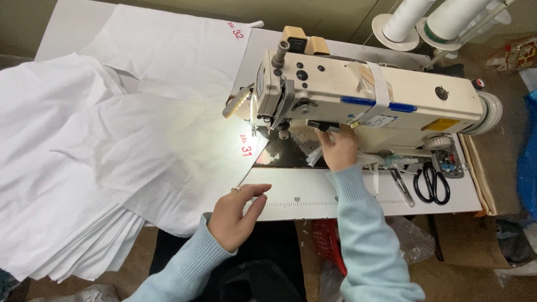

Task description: Sewing small white labels or strips onto white fabric pieces using an industrial sewing machine.

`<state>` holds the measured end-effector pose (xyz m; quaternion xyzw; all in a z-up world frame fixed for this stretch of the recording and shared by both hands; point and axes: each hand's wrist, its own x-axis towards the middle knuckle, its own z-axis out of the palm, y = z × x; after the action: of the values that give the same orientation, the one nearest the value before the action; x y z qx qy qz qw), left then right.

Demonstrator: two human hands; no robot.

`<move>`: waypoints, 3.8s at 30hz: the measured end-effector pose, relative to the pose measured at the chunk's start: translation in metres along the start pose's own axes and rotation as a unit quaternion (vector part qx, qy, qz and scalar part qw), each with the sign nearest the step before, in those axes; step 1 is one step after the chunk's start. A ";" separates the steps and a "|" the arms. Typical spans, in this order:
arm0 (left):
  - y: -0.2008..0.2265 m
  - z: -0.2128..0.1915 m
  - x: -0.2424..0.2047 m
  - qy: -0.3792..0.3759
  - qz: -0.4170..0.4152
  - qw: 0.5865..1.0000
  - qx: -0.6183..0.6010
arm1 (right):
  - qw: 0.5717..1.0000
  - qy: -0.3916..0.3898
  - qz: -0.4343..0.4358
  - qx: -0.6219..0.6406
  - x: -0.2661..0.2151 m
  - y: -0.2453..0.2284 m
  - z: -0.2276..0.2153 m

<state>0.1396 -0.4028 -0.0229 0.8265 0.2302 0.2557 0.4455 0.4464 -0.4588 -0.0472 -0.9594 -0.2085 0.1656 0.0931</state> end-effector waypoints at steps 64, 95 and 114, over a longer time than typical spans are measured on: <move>0.024 -0.031 0.005 -0.030 -0.035 0.946 -0.321 | 0.730 -0.100 -0.298 0.606 -0.192 -0.030 0.014; -0.006 0.021 0.017 0.236 0.074 0.965 -0.090 | 0.745 -0.049 -0.088 0.660 -0.177 -0.052 0.061; -0.196 0.060 0.085 0.056 0.276 0.912 0.298 | 0.612 0.384 -0.683 -0.105 0.021 -0.047 0.108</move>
<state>0.2124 -0.2903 -0.2002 0.9358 0.0830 0.3339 0.0768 0.4090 -0.3956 -0.1417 -0.5182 -0.7645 -0.3530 0.1497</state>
